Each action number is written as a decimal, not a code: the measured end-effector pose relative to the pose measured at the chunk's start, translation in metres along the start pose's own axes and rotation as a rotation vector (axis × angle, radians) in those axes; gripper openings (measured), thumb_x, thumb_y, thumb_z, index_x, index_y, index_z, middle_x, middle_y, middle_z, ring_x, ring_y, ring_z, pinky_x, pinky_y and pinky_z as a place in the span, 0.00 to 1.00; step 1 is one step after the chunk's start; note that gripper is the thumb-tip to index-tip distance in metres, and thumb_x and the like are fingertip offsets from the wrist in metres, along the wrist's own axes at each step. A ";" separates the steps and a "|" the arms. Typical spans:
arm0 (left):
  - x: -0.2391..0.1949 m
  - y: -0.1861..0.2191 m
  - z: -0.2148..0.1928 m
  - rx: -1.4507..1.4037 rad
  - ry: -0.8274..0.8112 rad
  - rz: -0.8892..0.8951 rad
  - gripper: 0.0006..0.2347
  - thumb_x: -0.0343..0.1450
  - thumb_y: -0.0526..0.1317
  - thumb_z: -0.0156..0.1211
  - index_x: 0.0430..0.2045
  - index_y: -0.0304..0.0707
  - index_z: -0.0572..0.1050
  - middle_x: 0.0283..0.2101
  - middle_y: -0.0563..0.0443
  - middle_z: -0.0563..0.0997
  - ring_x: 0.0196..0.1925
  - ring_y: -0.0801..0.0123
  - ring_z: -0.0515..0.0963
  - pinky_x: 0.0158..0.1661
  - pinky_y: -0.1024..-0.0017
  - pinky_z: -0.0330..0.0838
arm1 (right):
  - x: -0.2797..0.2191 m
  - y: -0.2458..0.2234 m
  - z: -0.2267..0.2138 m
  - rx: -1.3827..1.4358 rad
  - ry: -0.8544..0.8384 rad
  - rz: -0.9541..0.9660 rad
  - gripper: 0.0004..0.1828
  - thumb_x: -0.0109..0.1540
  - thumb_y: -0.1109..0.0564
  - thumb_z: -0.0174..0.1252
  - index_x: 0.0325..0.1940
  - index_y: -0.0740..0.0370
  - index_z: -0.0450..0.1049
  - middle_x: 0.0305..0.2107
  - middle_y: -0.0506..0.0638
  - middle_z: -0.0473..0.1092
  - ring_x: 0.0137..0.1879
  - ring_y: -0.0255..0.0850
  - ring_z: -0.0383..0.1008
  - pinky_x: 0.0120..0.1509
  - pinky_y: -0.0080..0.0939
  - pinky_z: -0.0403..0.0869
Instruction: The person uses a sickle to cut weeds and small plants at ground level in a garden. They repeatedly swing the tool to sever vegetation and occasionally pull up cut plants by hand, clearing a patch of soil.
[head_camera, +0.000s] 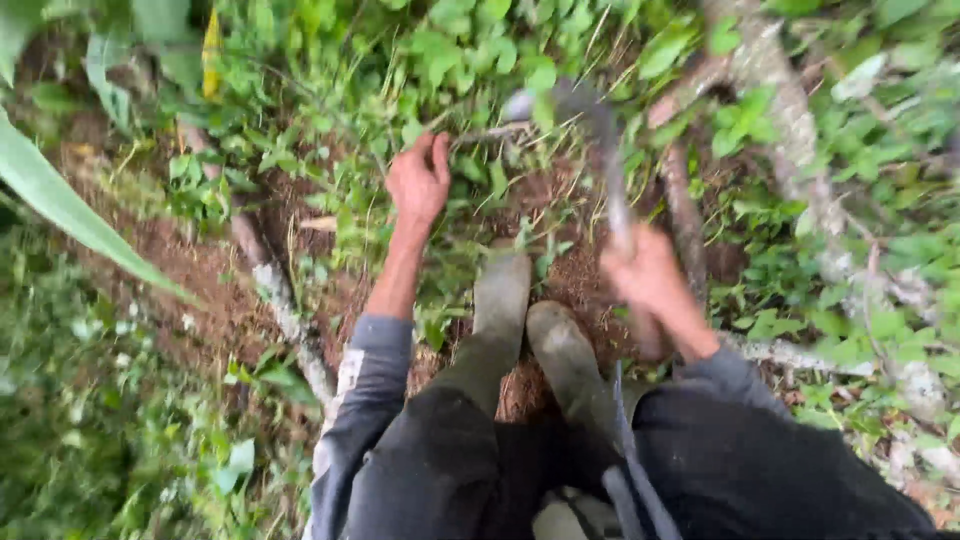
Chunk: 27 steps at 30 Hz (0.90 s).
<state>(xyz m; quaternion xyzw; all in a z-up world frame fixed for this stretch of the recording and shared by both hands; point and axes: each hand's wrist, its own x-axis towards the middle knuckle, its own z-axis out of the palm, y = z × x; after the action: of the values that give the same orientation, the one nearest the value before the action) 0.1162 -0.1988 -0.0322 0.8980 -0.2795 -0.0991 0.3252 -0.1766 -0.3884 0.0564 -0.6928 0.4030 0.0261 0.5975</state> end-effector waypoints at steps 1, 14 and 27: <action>-0.022 0.002 -0.002 0.012 -0.015 -0.024 0.16 0.81 0.46 0.46 0.21 0.48 0.71 0.13 0.61 0.66 0.15 0.74 0.63 0.22 0.75 0.61 | -0.001 0.000 0.003 0.004 -0.021 0.021 0.13 0.56 0.66 0.62 0.40 0.79 0.68 0.19 0.65 0.68 0.13 0.49 0.70 0.12 0.47 0.67; -0.085 -0.086 -0.048 0.444 -0.288 -0.571 0.14 0.78 0.46 0.45 0.37 0.48 0.83 0.31 0.37 0.83 0.39 0.49 0.85 0.43 0.51 0.77 | 0.028 -0.036 0.018 -0.045 -0.022 0.023 0.12 0.60 0.70 0.53 0.47 0.72 0.64 0.23 0.58 0.66 0.19 0.46 0.69 0.23 0.43 0.71; 0.002 0.123 -0.063 0.297 -0.176 0.138 0.19 0.70 0.34 0.64 0.55 0.27 0.70 0.44 0.36 0.78 0.52 0.51 0.80 0.55 0.54 0.75 | 0.057 -0.020 0.015 0.002 0.082 -0.105 0.10 0.64 0.73 0.50 0.49 0.71 0.63 0.27 0.55 0.65 0.20 0.39 0.68 0.20 0.36 0.70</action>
<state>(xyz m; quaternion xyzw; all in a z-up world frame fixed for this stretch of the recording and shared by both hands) 0.0865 -0.2440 0.0946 0.9027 -0.3792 -0.1123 0.1694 -0.1195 -0.4070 0.0391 -0.7128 0.3904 -0.0340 0.5817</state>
